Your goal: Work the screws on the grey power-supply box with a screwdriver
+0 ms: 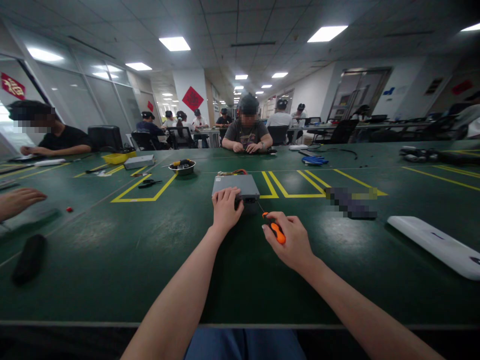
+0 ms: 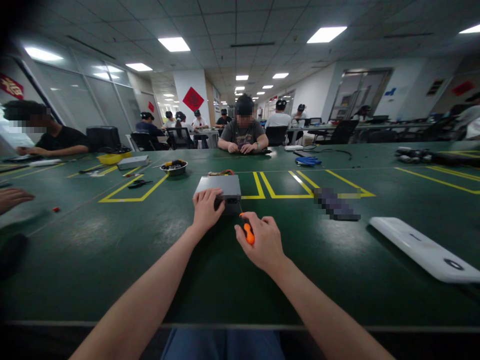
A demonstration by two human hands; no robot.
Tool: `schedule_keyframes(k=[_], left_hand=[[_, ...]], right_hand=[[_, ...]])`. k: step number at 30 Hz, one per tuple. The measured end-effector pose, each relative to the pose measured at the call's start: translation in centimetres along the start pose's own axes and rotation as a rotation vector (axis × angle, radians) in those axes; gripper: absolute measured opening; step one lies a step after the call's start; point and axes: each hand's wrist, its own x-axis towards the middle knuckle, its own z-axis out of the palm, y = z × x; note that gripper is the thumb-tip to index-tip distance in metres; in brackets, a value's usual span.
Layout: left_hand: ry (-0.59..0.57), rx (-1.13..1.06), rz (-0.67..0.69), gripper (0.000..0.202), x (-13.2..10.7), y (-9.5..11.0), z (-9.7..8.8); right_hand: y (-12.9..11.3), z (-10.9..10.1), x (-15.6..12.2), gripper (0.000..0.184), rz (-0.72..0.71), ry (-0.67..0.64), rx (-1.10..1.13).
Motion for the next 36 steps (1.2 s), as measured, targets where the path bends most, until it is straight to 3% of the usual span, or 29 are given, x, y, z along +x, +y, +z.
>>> schedule_keyframes(k=[8, 17, 36], left_hand=[[-0.003, 0.0, -0.002, 0.029, 0.01, 0.0, 0.03], [0.004, 0.002, 0.005, 0.028, 0.01, -0.03, 0.07], [-0.003, -0.002, -0.002, 0.029, 0.0, -0.02, 0.01]], right_hand=[[0.28, 0.04, -0.02, 0.011, -0.062, 0.003, -0.014], [0.26, 0.25, -0.08, 0.012, -0.011, 0.054, -0.019], [0.11, -0.04, 0.02, 0.011, -0.068, 0.003, -0.047]])
